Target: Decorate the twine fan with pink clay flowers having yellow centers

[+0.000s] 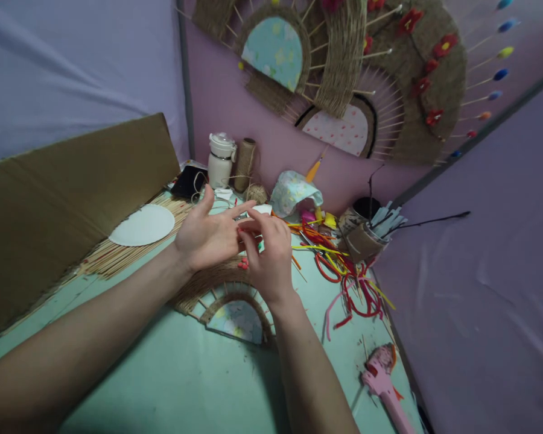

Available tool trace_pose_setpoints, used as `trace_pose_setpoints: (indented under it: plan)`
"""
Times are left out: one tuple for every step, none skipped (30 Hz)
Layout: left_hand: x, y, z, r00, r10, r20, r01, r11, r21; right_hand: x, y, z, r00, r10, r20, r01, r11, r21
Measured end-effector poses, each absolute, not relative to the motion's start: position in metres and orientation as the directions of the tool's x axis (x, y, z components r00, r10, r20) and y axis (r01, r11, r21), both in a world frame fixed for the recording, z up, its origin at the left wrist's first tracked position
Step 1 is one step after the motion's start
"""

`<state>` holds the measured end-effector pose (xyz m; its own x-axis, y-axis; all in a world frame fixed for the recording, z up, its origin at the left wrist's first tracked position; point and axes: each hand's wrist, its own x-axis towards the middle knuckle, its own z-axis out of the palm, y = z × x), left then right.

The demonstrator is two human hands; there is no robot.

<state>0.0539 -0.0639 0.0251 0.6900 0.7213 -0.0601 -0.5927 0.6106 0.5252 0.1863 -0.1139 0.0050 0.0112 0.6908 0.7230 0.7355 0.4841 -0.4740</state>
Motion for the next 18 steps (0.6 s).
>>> trace_pose_setpoints:
  plan:
    - [0.053, -0.062, 0.025, 0.684, 0.725, -0.073, -0.587, 0.608, 0.535, 0.187, -0.114, 0.005, 0.046, 0.706, 0.707, 0.716, 0.47, -0.516]
    - [0.05, -0.059, 0.025, 0.67, 0.737, -0.09, -0.585, 0.599, 0.547, 0.189, -0.114, 0.005, 0.082, 0.719, 0.691, 0.692, 0.457, -0.558]
    - [0.048, -0.055, 0.025, 0.643, 0.757, -0.112, -0.587, 0.582, 0.563, 0.19, -0.114, 0.005, 0.116, 0.729, 0.675, 0.667, 0.446, -0.596]
    - [0.045, -0.05, 0.025, 0.603, 0.786, -0.137, -0.594, 0.557, 0.581, 0.192, -0.113, 0.003, 0.145, 0.736, 0.662, 0.645, 0.437, -0.627]
    - [0.042, -0.046, 0.025, 0.551, 0.819, -0.161, -0.604, 0.524, 0.6, 0.193, -0.112, 0.0, 0.167, 0.744, 0.647, 0.629, 0.425, -0.651]
    - [0.039, -0.041, 0.025, 0.493, 0.851, -0.181, -0.614, 0.488, 0.62, 0.195, -0.111, -0.004, 0.181, 0.755, 0.63, 0.618, 0.411, -0.67]
    - [0.036, -0.038, 0.025, 0.439, 0.877, -0.195, -0.621, 0.453, 0.64, 0.196, -0.109, -0.01, 0.184, 0.773, 0.607, 0.613, 0.393, -0.685]
    - [0.035, -0.035, 0.025, 0.395, 0.896, -0.204, -0.623, 0.424, 0.658, 0.197, -0.107, -0.017, 0.178, 0.797, 0.577, 0.617, 0.366, -0.696]
    - [0.033, -0.033, 0.024, 0.366, 0.907, -0.208, -0.618, 0.404, 0.674, 0.197, -0.105, -0.025, 0.161, 0.823, 0.544, 0.628, 0.339, -0.7]
    - [0.033, -0.032, 0.024, 0.352, 0.912, -0.21, -0.607, 0.393, 0.691, 0.197, -0.103, -0.034, 0.136, 0.85, 0.509, 0.651, 0.311, -0.693]
    - [0.033, -0.032, 0.024, 0.35, 0.913, -0.209, -0.591, 0.389, 0.707, 0.197, -0.102, -0.042, 0.107, 0.875, 0.472, 0.682, 0.281, -0.675]
    - [0.033, -0.033, 0.023, 0.354, 0.911, -0.21, -0.572, 0.389, 0.722, 0.197, -0.1, -0.05, 0.075, 0.894, 0.441, 0.716, 0.26, -0.648]
    - [0.034, -0.033, 0.023, 0.363, 0.908, -0.21, -0.554, 0.391, 0.735, 0.196, -0.099, -0.057, 0.044, 0.909, 0.416, 0.751, 0.244, -0.613]
    - [0.034, -0.034, 0.023, 0.371, 0.904, -0.211, -0.54, 0.395, 0.743, 0.195, -0.099, -0.063, 0.014, 0.918, 0.396, 0.785, 0.235, -0.573]
    - [0.035, -0.035, 0.023, 0.379, 0.901, -0.213, -0.531, 0.4, 0.747, 0.195, -0.098, -0.067, -0.014, 0.924, 0.383, 0.815, 0.232, -0.53]
    - [0.035, -0.035, 0.023, 0.384, 0.898, -0.213, -0.527, 0.403, 0.748, 0.194, -0.098, -0.07, -0.039, 0.927, 0.374, 0.84, 0.233, -0.49]
    - [0.036, -0.035, 0.022, 0.385, 0.897, -0.216, -0.526, 0.406, 0.747, 0.193, -0.098, -0.071, -0.06, 0.929, 0.365, 0.859, 0.234, -0.455]
    - [0.036, -0.034, 0.022, 0.383, 0.897, -0.219, -0.527, 0.407, 0.746, 0.193, -0.097, -0.073, -0.079, 0.932, 0.355, 0.873, 0.237, -0.427]
